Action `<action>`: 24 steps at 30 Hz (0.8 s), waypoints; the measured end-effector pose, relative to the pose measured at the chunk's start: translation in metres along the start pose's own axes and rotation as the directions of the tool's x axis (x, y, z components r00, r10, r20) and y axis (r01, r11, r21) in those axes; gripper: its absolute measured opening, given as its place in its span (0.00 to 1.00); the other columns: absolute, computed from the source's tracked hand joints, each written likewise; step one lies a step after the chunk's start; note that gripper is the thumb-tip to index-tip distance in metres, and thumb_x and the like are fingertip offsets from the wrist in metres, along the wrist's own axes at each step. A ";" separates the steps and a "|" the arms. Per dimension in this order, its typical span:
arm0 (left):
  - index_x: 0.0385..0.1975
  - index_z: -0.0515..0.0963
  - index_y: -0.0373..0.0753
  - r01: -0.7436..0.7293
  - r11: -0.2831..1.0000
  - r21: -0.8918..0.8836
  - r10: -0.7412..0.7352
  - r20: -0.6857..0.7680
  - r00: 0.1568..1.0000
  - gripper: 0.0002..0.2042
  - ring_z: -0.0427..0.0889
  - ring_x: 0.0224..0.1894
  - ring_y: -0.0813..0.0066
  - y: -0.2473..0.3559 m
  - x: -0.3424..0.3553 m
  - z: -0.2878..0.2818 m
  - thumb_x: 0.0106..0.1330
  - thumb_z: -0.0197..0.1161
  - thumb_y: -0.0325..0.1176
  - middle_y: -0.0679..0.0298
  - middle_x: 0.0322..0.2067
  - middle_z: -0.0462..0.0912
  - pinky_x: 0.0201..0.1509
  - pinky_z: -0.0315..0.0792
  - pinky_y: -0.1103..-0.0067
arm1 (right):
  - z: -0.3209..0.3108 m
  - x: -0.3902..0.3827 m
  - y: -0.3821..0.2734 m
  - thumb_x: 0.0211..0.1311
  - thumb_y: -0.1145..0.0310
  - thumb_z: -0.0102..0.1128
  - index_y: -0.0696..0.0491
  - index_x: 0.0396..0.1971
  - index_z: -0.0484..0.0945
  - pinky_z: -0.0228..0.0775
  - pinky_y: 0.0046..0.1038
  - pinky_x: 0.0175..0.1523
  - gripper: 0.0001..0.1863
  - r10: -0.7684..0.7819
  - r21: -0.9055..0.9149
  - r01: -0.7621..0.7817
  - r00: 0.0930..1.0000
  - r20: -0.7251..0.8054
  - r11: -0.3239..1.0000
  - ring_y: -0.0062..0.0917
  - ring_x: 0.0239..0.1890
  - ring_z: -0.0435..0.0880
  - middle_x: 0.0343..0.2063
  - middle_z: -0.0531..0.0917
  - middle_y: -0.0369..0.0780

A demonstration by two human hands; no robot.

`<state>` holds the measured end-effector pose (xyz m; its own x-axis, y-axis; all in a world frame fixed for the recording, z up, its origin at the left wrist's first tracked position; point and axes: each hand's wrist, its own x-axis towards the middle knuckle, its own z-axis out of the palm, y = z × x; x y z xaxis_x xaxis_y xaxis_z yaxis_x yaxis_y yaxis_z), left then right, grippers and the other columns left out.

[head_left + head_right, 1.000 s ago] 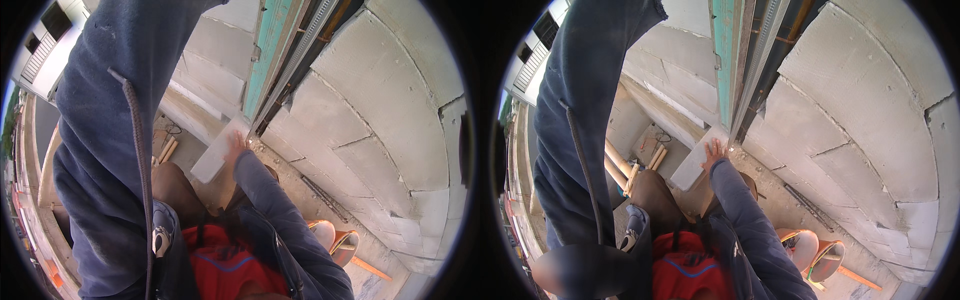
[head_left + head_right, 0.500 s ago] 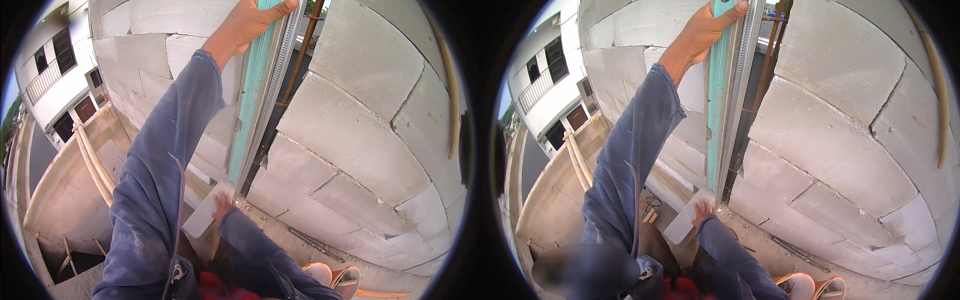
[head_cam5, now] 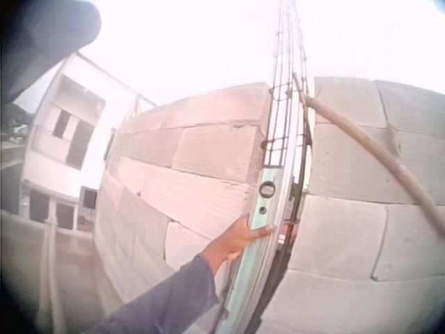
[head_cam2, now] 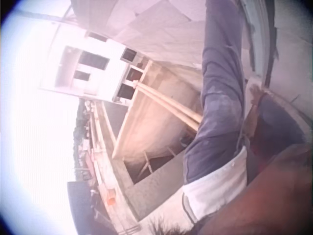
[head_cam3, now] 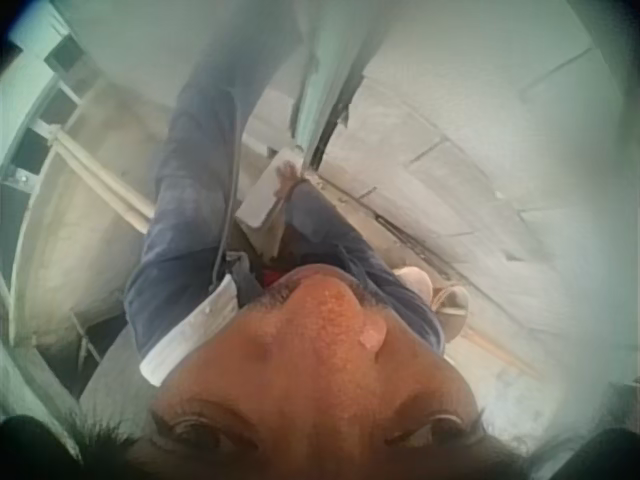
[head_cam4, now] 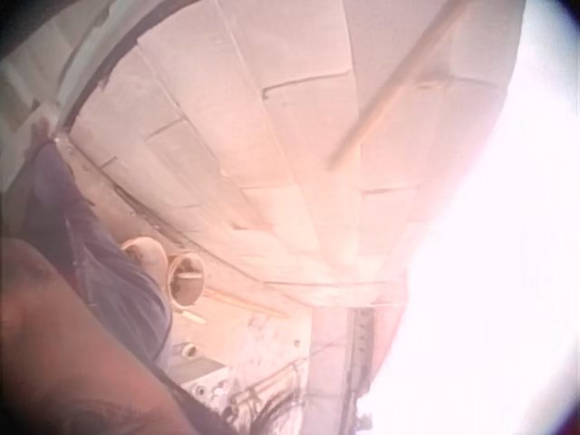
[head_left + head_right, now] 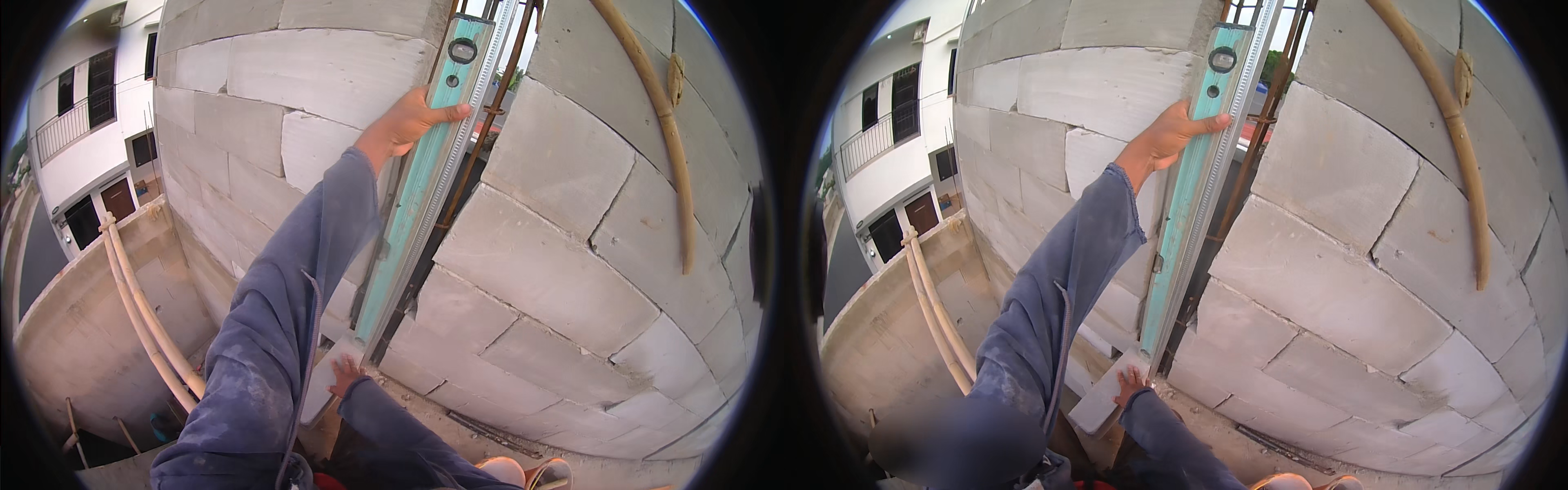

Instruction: The person secures a metal channel to a cinder block wall using wire ties and pliers, then checks alignment with a spirit level. They place a cinder block against the wall to support the channel and adjust its position before removing the block and rechecking the level.

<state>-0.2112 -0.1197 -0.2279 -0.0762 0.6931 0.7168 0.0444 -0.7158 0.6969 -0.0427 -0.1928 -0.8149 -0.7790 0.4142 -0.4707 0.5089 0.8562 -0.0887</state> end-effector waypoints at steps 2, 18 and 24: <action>0.66 0.72 0.28 0.012 0.999 0.038 -0.012 -0.006 1.000 0.40 0.89 0.57 0.58 0.002 -0.002 0.001 0.64 0.83 0.50 0.46 0.53 0.86 0.61 0.85 0.62 | 0.001 0.000 -0.003 0.70 0.33 0.59 0.37 0.87 0.41 0.37 0.61 0.85 0.55 -0.003 0.001 0.003 1.000 -0.002 1.000 0.37 0.89 0.32 0.88 0.35 0.41; 0.70 0.71 0.38 0.672 0.516 0.530 -0.339 -0.594 0.729 0.41 0.82 0.63 0.44 -0.183 -0.443 -0.009 0.63 0.80 0.54 0.43 0.60 0.82 0.68 0.74 0.56 | -0.153 -0.088 0.034 0.74 0.59 0.71 0.59 0.57 0.86 0.83 0.31 0.52 0.21 0.138 0.722 0.387 0.823 -0.550 0.573 0.29 0.43 0.92 0.44 0.92 0.47; 0.83 0.56 0.52 0.713 -0.054 0.700 -0.711 -0.528 0.464 0.62 0.76 0.69 0.36 -0.229 -0.586 0.028 0.50 0.76 0.75 0.42 0.77 0.63 0.71 0.73 0.52 | -0.398 -0.205 0.082 0.76 0.64 0.71 0.62 0.59 0.78 0.83 0.29 0.55 0.21 0.315 0.228 0.779 0.041 -0.948 0.585 0.25 0.50 0.87 0.49 0.88 0.44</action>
<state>-0.1484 -0.3600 -0.8069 -0.5931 0.7858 -0.1752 0.6401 0.5922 0.4894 0.0130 -0.0847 -0.3762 -0.2186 0.5793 0.7852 -0.2258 0.7528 -0.6183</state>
